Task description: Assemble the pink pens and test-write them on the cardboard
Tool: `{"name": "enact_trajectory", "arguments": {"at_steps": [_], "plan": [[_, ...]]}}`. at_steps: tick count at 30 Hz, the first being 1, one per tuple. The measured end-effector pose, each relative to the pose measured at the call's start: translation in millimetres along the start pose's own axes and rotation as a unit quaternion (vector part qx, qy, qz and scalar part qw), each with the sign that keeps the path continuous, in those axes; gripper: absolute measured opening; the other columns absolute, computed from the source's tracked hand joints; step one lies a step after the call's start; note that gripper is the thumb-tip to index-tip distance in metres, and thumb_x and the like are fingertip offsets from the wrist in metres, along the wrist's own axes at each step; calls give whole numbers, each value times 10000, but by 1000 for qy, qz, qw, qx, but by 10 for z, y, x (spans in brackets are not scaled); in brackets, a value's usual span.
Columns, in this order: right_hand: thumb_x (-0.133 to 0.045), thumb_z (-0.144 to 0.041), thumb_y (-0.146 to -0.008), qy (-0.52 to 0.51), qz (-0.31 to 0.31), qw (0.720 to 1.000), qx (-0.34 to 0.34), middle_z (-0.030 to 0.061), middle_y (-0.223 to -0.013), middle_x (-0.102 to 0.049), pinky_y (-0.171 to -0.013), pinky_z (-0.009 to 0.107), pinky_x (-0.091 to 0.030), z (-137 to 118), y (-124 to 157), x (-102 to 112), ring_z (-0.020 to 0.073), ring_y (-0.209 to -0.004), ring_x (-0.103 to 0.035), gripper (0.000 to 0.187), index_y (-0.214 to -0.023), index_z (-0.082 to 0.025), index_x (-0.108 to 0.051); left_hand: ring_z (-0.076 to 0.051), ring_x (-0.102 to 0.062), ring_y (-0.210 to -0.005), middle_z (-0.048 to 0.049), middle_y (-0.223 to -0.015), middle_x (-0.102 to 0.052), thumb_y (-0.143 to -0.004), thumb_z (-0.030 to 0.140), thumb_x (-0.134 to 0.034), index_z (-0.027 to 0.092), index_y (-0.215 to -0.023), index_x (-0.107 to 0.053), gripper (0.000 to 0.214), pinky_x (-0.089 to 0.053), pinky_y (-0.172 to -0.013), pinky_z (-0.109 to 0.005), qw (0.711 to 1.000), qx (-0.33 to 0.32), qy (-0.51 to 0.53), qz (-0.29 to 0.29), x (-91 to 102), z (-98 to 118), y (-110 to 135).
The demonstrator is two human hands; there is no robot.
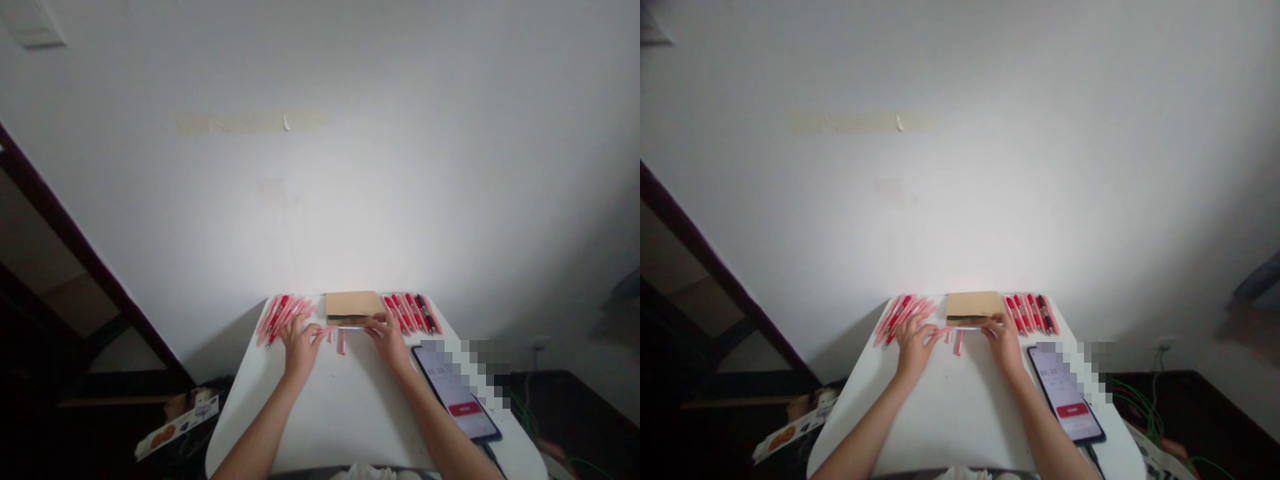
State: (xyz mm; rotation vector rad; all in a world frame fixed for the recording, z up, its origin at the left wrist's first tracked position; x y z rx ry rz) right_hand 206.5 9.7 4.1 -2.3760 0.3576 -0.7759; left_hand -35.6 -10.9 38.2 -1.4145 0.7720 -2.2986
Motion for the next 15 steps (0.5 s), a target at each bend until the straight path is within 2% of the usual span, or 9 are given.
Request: {"name": "enact_trajectory", "arguments": {"at_steps": [15], "plan": [[-552, -361, -856, 0, 29, 999, -18, 105, -972, -616, -895, 475, -483, -20, -8, 13, 257, -961, -562, 253, -764, -235, -752, -288, -505, -1173, -77, -1146, -630, -785, 296, -700, 263, -822, -738, 63, -304, -1069, -512, 999, 20, -41, 20, -8, -53, -9]]}}
Point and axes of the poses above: each hand's wrist, its own y-axis away from the middle knuckle, its own x-axis out of the back of the hand, z = x × y, the point moved 1 cm from there along -y, towards the middle knuckle
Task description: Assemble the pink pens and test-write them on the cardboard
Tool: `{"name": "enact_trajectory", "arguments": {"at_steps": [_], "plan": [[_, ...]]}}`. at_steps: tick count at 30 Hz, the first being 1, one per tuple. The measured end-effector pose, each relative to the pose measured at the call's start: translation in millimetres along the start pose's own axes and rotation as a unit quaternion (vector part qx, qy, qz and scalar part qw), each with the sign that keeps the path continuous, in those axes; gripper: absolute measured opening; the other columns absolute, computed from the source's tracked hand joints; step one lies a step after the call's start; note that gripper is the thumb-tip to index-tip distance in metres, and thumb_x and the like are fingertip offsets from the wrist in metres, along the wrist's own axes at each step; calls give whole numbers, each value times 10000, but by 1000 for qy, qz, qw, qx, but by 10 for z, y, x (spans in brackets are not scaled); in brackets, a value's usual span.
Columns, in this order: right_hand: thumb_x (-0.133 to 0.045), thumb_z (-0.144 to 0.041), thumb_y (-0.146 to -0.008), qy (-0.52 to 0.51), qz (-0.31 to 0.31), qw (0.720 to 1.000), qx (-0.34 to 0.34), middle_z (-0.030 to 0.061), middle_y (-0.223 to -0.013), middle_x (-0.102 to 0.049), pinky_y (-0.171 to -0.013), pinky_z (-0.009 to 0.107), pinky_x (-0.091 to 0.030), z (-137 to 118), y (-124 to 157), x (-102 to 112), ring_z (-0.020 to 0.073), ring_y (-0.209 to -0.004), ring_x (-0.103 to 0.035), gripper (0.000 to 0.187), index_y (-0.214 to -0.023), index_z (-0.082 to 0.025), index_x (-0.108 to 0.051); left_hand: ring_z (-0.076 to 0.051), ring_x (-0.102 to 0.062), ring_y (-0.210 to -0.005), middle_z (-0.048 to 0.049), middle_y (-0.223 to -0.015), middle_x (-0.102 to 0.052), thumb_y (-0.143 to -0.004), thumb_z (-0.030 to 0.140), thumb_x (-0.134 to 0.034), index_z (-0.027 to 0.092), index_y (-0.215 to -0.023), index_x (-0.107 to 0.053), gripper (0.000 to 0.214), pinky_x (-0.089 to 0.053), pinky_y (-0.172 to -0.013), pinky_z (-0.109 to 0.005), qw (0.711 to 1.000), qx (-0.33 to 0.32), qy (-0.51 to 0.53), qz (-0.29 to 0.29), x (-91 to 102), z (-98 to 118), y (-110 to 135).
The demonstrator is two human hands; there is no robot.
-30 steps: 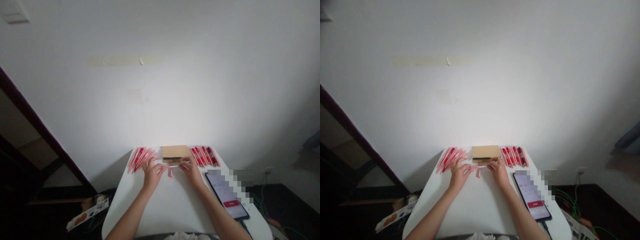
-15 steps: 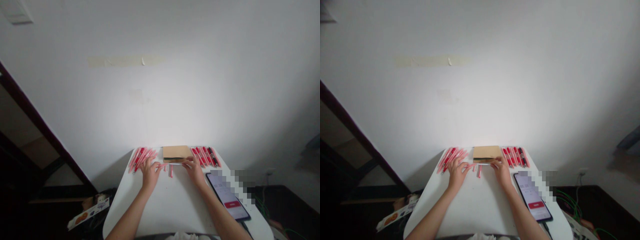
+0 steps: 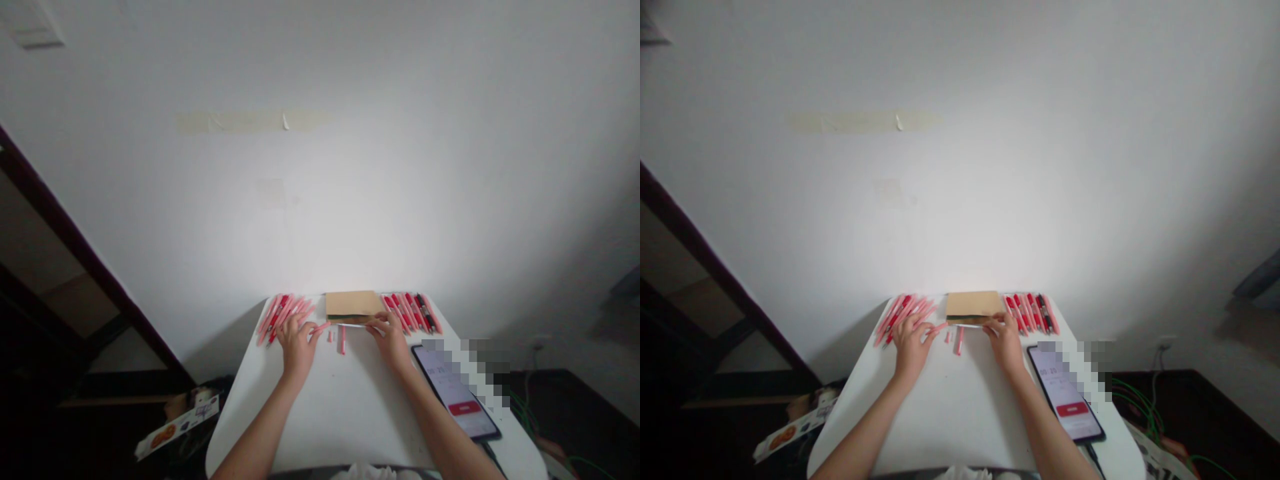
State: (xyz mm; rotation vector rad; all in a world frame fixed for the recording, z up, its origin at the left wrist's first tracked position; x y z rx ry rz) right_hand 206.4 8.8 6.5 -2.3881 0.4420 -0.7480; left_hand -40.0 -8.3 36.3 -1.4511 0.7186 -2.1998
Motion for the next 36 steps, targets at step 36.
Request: {"name": "enact_trajectory", "arguments": {"at_steps": [36], "plan": [[-568, -340, -838, -7, -24, 1000, -15, 119, -991, -605, -904, 432, -455, 41, 5, -11, 254, -970, -557, 250, -782, -204, -770, -315, -476, -1146, -97, -1133, -618, -809, 347, -600, 201, -705, -665, 191, -207, -1083, -635, 992, 49, -102, -55, -29, 79, 82]]}}
Point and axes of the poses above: each hand's wrist, its own y-axis away from the middle knuckle, its own x-axis out of the back of the hand, z = x × y, the point moved 1 cm from there along -y, towards the middle knuckle
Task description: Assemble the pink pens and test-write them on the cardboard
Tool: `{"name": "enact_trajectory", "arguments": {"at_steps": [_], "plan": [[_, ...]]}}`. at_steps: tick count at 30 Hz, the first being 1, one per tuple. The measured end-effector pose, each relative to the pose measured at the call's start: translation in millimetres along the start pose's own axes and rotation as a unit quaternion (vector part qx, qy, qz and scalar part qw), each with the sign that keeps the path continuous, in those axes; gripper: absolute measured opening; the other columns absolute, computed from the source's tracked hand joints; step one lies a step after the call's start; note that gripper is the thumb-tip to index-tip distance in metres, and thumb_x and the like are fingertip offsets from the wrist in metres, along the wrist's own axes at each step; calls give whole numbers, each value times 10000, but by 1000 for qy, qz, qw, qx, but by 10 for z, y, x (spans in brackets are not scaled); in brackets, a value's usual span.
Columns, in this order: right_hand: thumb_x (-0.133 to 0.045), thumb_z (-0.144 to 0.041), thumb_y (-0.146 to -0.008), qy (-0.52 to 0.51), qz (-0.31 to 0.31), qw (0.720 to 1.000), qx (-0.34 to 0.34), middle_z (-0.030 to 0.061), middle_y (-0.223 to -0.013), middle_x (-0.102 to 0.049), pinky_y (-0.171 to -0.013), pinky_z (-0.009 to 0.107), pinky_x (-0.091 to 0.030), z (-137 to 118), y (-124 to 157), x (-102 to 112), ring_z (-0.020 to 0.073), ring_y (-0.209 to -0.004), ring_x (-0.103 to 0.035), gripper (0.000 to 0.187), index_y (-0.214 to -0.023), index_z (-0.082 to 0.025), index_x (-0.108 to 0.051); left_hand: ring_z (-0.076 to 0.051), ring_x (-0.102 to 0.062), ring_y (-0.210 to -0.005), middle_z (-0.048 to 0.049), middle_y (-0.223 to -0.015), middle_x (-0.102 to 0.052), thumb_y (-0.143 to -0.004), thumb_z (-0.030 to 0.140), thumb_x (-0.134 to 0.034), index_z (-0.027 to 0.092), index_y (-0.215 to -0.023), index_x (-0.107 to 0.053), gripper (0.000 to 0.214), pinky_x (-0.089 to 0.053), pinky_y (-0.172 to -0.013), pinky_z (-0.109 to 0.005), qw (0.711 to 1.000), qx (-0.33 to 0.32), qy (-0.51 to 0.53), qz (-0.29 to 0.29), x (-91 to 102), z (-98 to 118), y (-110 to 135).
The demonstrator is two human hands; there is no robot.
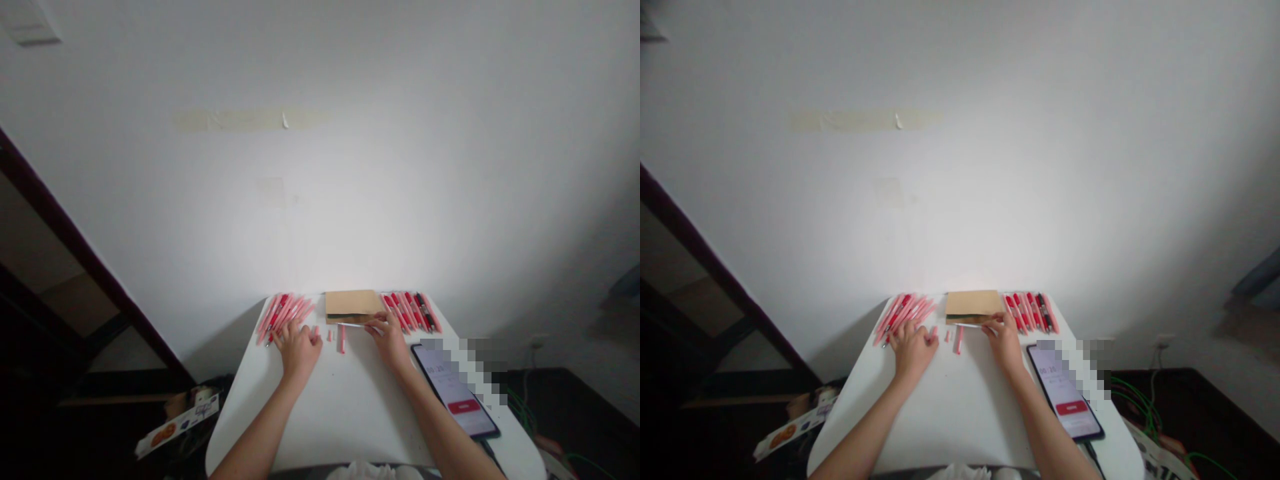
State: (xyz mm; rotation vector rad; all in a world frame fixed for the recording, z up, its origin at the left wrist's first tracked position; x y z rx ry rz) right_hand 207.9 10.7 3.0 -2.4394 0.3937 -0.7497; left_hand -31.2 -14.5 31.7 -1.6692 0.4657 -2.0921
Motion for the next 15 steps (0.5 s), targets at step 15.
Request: {"name": "enact_trajectory", "arguments": {"at_steps": [15], "plan": [[-584, -375, -833, -9, -3, 1000, -8, 111, -989, -619, -907, 442, -458, 1, 9, -7, 258, -972, -567, 244, -784, -221, -767, -316, -484, -1138, -94, -1123, -616, -807, 340, -610, 204, -710, -650, 172, -241, -1067, -603, 1000, -6, 16, 10, 8, -3, 1]]}}
Point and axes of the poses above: each hand's wrist, its own y-axis away from the middle knuckle, its own x-axis out of the back of the hand, z = x × y, the point moved 1 cm from there along -y, towards the middle knuckle
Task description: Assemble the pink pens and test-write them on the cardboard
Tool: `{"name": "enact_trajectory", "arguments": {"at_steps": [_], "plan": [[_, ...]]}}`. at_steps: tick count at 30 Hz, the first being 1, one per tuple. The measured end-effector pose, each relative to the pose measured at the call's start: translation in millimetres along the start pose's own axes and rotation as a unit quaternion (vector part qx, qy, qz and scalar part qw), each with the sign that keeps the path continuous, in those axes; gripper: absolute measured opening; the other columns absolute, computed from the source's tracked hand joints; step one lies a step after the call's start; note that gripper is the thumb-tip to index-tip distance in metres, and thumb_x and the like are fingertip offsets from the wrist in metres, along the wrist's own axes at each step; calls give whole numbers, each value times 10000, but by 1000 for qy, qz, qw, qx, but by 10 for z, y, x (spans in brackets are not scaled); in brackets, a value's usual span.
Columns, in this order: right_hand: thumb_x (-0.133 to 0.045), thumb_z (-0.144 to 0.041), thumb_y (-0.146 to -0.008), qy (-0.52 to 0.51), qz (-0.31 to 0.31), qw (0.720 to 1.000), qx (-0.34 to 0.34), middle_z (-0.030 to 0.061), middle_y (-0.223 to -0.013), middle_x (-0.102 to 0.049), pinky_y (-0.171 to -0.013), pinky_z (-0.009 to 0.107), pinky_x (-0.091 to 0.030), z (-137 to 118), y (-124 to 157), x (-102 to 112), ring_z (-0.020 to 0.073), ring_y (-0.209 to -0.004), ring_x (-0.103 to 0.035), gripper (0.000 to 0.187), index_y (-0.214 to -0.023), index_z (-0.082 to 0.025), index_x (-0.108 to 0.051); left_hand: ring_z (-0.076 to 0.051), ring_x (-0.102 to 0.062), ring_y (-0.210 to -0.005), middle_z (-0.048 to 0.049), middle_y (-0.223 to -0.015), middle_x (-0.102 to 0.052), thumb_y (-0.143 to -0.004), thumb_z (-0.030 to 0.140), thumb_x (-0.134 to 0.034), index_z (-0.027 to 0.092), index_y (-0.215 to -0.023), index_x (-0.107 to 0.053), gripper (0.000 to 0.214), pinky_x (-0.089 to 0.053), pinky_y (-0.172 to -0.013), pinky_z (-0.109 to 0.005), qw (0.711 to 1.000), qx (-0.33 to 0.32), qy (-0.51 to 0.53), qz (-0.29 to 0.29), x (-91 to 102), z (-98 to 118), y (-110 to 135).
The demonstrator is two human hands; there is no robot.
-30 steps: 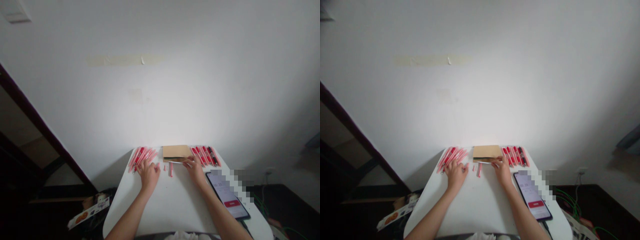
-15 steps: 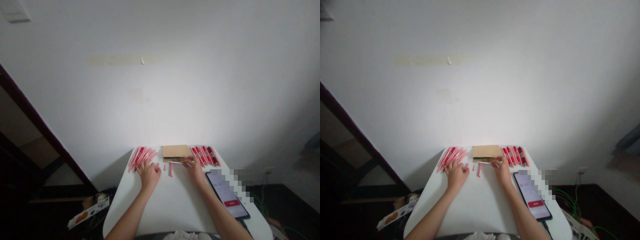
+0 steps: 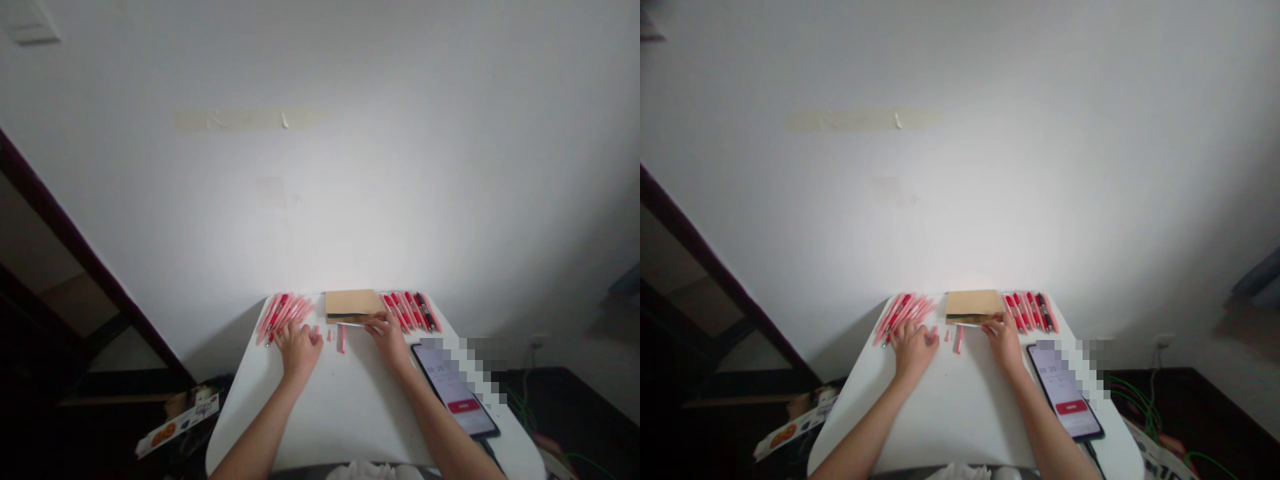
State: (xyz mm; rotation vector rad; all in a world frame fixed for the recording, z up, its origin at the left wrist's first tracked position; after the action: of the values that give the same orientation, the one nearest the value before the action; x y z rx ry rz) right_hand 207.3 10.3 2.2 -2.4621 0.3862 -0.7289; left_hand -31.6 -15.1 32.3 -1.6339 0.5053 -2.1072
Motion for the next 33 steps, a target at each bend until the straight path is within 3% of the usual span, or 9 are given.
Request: {"name": "enact_trajectory", "arguments": {"at_steps": [5, 9, 22, 33], "plan": [[-573, -364, -835, 5, -9, 1000, 8, 114, -997, -618, -900, 435, -460, 22, 3, -7, 251, -963, -566, 249, -792, -215, -768, -284, -516, -1118, -89, -1123, -617, -775, 284, -669, 218, -821, -688, 83, -336, -1031, -502, 997, -35, 65, 11, 35, 25, -27], [-587, -350, -821, 10, -23, 1000, 13, 105, -1013, -627, -913, 431, -461, 31, 1, -14, 253, -984, -566, 219, -787, -230, -766, -263, -513, -1151, -67, -1170, -602, -759, 261, -709, 267, -908, -722, 149, -369, -1018, -434, 988, -77, 130, 5, 10, 45, -29], [-621, -305, -789, 22, -53, 998, 15, 106, -1020, -639, -924, 410, -456, -72, 11, 18, 267, -994, -571, 170, -787, -239, -778, -263, -483, -1196, -48, -1214, -592, -782, 229, -693, 295, -808, -759, 97, -317, -1064, -469, 984, -83, 155, -21, -26, 48, -13], [-620, -341, -806, 9, -51, 999, 9, 111, -1022, -634, -917, 423, -463, 7, -1, 1, 260, -985, -577, 195, -817, -225, -776, -266, -500, -1162, -59, -1208, -601, -774, 220, -692, 237, -740, -724, 51, -327, -1036, -464, 992, -59, 110, -20, 29, 70, -11]]}}
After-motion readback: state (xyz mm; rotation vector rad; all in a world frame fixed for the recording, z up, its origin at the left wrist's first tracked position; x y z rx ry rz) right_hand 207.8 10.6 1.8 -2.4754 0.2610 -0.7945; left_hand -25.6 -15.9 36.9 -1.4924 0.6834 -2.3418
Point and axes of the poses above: each hand's wrist, its own y-axis away from the middle knuckle, its own x-axis out of the back of the hand, z = x × y, the point moved 1 cm from there along -y, towards the middle knuckle
